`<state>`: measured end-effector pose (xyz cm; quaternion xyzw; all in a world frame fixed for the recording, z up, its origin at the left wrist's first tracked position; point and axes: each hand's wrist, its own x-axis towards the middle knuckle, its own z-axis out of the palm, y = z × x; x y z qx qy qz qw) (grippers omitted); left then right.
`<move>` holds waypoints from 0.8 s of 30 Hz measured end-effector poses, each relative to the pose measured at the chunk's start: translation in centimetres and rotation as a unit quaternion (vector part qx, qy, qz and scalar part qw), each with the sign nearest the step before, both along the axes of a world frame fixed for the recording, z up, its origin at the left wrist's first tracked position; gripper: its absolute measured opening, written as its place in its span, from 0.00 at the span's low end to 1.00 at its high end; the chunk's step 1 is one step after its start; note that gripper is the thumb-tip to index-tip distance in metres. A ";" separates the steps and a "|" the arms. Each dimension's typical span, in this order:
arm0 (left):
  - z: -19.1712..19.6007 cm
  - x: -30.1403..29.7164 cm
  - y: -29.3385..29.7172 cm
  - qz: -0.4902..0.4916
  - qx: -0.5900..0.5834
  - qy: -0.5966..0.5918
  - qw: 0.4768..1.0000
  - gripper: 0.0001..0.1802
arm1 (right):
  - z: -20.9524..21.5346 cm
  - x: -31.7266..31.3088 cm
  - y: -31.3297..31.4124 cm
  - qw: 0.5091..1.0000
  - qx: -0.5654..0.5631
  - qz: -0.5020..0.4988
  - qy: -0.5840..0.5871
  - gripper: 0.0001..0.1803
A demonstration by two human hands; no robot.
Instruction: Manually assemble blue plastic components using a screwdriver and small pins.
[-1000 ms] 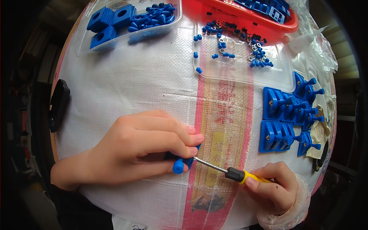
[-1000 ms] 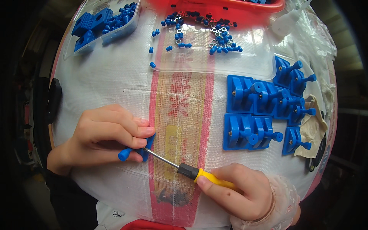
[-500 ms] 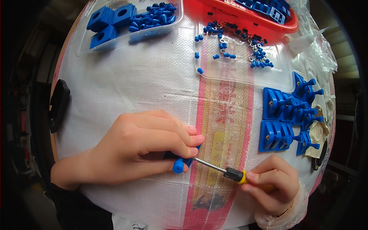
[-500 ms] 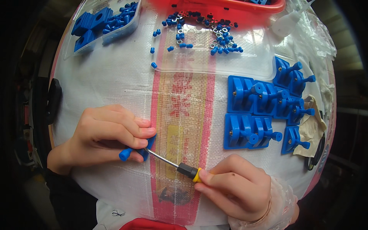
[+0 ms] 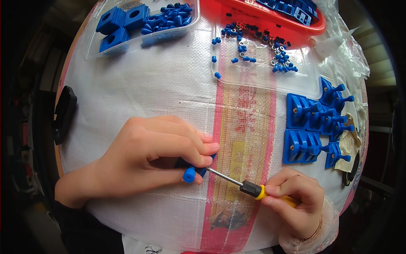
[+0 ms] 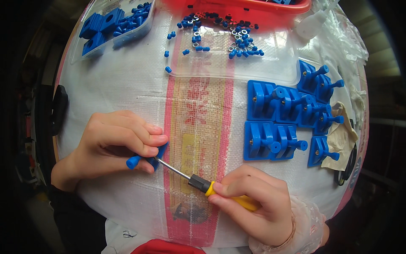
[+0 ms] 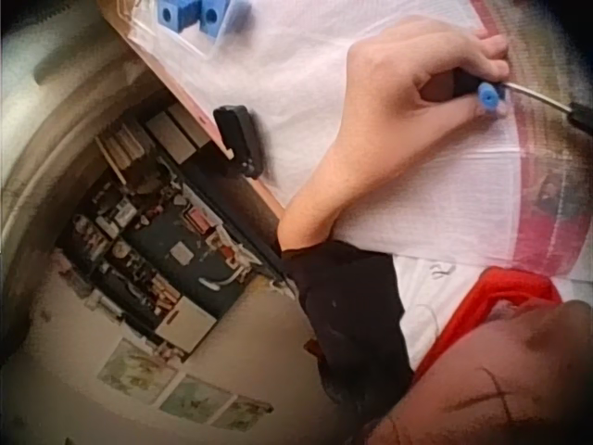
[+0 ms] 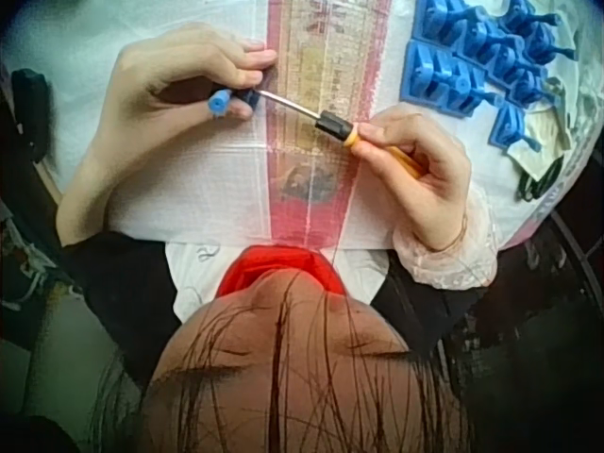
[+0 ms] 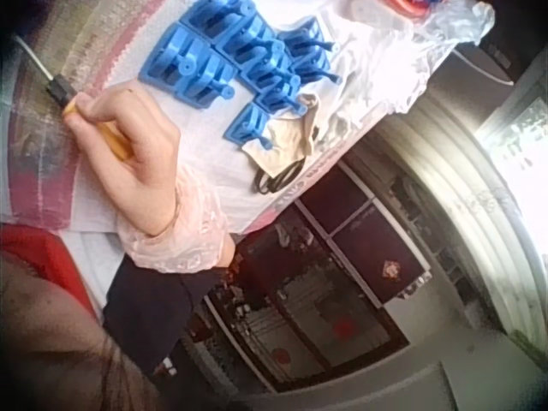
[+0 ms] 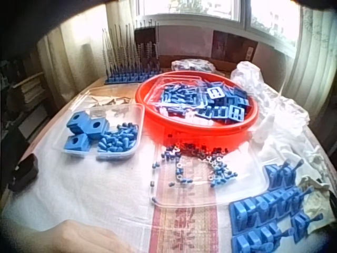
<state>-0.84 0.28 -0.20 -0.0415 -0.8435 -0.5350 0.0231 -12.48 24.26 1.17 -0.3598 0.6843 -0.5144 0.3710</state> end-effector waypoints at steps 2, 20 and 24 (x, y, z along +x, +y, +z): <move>0.2 0.2 0.1 0.007 -0.007 0.004 1.000 0.15 | 0.1 0.3 0.0 0.999 0.005 -0.022 -0.047 0.06; -0.1 0.3 0.1 0.003 -0.023 0.051 0.998 0.11 | 0.4 0.1 0.4 0.996 0.026 -0.009 -0.085 0.07; -0.5 0.3 0.1 -0.010 -0.040 0.057 0.998 0.10 | 0.2 0.3 0.4 0.997 0.011 0.017 0.068 0.09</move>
